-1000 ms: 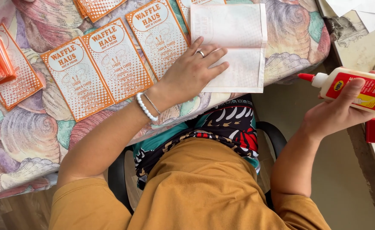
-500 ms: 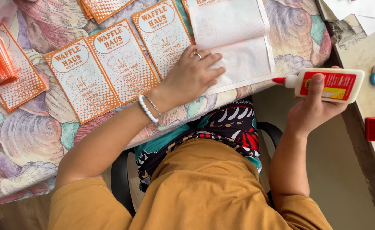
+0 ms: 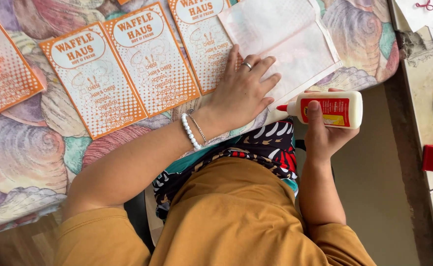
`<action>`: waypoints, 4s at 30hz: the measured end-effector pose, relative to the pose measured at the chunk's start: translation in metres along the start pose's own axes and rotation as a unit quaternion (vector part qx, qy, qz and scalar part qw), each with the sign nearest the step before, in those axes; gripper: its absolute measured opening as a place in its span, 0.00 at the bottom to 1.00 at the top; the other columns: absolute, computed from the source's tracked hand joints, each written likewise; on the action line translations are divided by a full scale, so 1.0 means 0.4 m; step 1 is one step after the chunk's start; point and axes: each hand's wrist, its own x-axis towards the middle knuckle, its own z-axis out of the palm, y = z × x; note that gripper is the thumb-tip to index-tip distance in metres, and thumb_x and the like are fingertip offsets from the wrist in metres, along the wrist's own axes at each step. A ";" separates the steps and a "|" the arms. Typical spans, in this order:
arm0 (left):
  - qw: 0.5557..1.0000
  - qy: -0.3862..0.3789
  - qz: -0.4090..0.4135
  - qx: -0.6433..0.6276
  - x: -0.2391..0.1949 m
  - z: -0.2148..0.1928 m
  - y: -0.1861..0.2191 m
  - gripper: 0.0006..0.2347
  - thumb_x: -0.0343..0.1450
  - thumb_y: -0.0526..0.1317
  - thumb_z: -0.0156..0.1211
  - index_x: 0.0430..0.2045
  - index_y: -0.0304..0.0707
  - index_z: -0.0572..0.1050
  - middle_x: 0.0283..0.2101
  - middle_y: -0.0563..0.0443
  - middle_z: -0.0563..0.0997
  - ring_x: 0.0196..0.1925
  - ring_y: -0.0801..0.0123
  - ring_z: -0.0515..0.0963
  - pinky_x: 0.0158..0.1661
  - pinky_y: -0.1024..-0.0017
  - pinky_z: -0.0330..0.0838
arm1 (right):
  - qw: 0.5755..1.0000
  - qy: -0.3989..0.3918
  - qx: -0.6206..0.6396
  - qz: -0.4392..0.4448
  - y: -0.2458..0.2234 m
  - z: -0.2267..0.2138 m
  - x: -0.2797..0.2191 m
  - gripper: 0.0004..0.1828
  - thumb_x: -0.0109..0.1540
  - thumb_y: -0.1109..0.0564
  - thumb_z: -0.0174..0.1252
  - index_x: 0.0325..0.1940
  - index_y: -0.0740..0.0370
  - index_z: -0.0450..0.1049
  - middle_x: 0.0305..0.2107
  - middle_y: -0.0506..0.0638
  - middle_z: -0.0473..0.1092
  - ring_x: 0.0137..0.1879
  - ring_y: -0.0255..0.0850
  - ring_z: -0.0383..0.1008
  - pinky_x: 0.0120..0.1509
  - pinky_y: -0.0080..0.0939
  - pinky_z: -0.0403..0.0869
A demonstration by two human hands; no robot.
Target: Applying glue to paper templates and folding them to assemble 'Waffle Haus' bags.
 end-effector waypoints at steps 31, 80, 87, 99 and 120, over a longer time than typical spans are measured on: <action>1.000 0.012 0.007 -0.017 -0.005 0.029 -0.017 0.23 0.67 0.54 0.69 0.54 0.45 0.77 0.63 0.43 0.71 0.64 0.49 0.67 0.68 0.27 0.36 | 0.990 0.073 -0.067 -0.096 0.051 -0.005 0.007 0.21 0.67 0.63 0.68 0.57 0.74 0.66 0.51 0.67 0.71 0.53 0.57 0.76 0.53 0.58 0.83; 0.994 -0.041 0.074 -0.069 -0.018 0.049 -0.023 0.13 0.76 0.46 0.54 0.53 0.59 0.80 0.70 0.42 0.68 0.74 0.40 0.58 0.66 0.23 0.32 | 0.981 0.029 -0.017 -0.191 0.059 -0.078 -0.030 0.26 0.72 0.69 0.56 0.69 0.56 0.53 0.53 0.72 0.59 0.38 0.71 0.66 0.43 0.75 0.77; 0.994 -0.052 0.079 -0.057 -0.019 0.054 -0.019 0.11 0.77 0.47 0.54 0.50 0.65 0.81 0.70 0.43 0.69 0.74 0.40 0.59 0.65 0.21 0.31 | 0.996 0.042 -0.040 -0.072 0.021 -0.019 -0.041 0.22 0.70 0.58 0.64 0.59 0.70 0.61 0.47 0.62 0.65 0.45 0.63 0.78 0.53 0.60 0.82; 0.994 -0.069 0.075 -0.035 -0.016 0.039 -0.013 0.13 0.77 0.49 0.49 0.52 0.66 0.80 0.70 0.41 0.69 0.75 0.40 0.59 0.64 0.19 0.32 | 0.991 0.064 -0.036 -0.112 0.043 -0.001 -0.033 0.18 0.69 0.65 0.63 0.58 0.72 0.62 0.48 0.65 0.67 0.44 0.62 0.75 0.49 0.61 0.83; 0.994 -0.064 0.067 -0.063 -0.016 0.025 -0.012 0.12 0.76 0.47 0.55 0.50 0.64 0.81 0.69 0.41 0.70 0.75 0.41 0.58 0.63 0.18 0.31 | 0.970 0.085 -0.082 -0.211 0.131 -0.124 0.039 0.22 0.72 0.75 0.61 0.65 0.69 0.62 0.52 0.73 0.70 0.49 0.67 0.75 0.53 0.69 0.85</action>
